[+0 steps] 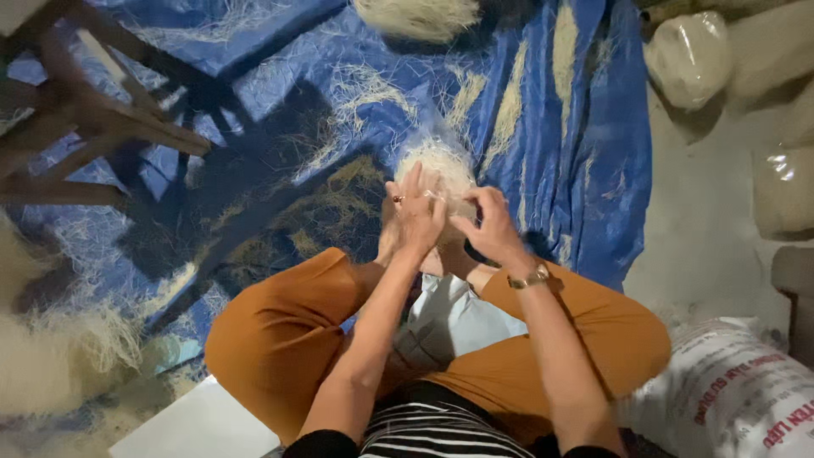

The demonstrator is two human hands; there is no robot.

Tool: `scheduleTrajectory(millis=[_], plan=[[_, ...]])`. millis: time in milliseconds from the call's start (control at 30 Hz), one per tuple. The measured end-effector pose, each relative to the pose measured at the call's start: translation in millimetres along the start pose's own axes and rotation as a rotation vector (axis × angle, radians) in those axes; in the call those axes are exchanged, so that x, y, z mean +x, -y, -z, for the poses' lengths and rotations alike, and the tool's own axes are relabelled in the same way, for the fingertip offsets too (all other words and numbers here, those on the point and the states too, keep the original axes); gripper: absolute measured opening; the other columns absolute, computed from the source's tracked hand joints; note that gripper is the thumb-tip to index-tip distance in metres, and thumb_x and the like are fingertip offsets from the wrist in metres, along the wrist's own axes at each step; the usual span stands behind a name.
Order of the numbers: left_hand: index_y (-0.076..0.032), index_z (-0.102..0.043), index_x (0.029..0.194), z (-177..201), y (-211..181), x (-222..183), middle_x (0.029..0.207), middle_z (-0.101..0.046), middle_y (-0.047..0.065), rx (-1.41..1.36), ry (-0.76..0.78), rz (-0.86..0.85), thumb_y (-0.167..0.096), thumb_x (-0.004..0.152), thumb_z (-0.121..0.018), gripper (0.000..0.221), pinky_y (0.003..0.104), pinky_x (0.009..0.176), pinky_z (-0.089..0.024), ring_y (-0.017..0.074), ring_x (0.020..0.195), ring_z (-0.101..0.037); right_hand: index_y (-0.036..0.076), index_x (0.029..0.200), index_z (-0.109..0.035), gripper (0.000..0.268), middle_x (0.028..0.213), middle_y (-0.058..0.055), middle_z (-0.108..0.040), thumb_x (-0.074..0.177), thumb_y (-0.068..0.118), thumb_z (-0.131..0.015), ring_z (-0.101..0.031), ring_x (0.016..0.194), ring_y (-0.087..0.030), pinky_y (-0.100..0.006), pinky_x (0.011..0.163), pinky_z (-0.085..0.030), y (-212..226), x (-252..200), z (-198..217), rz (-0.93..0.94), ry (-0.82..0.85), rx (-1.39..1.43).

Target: The person packs bundles of dried noodles into clear plastic bags by hand while sitting on the floor, occasionally using a scale to weigh the portions.

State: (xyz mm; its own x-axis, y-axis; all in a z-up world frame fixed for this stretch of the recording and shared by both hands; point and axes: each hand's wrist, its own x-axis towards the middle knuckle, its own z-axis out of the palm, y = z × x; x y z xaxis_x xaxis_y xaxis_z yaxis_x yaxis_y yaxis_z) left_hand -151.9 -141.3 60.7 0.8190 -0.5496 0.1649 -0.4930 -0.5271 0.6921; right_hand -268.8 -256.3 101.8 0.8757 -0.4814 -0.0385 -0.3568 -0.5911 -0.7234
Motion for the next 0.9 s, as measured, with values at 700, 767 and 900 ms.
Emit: scheduleTrajectory(millis=[700, 767, 900], plan=[[-0.019, -0.065, 0.077, 81, 23, 51, 0.079, -0.051, -0.005, 0.515, -0.061, -0.402, -0.011, 0.086, -0.064, 0.012, 0.037, 0.050, -0.048, 0.0212, 0.060, -0.062, 0.017, 0.110, -0.078, 0.043, 0.089, -0.008, -0.062, 0.071, 0.009, -0.061, -0.065, 0.091, -0.030, -0.038, 0.086, -0.052, 39, 42, -33, -0.096, -0.489, -0.029], [-0.013, -0.063, 0.069, 95, 15, 60, 0.078, -0.054, 0.007, 0.160, -0.030, -0.275, 0.003, 0.076, -0.060, 0.018, 0.045, 0.060, -0.050, 0.0342, 0.068, -0.061, 0.017, 0.087, -0.078, 0.018, 0.075, -0.010, -0.067, 0.077, 0.015, -0.063, -0.070, 0.073, -0.033, -0.042, 0.068, -0.057, 42, 31, -25, -0.094, -0.463, -0.313], [-0.017, -0.057, 0.076, 95, 13, 52, 0.077, -0.059, 0.006, 0.053, 0.043, -0.046, 0.002, 0.076, -0.051, 0.019, 0.048, 0.071, -0.052, 0.0353, 0.077, -0.066, 0.029, 0.090, -0.076, 0.018, 0.107, 0.000, -0.065, 0.078, 0.041, -0.080, -0.058, 0.111, -0.026, -0.056, 0.104, -0.039, 55, 43, -30, -0.379, -0.027, -0.489]])
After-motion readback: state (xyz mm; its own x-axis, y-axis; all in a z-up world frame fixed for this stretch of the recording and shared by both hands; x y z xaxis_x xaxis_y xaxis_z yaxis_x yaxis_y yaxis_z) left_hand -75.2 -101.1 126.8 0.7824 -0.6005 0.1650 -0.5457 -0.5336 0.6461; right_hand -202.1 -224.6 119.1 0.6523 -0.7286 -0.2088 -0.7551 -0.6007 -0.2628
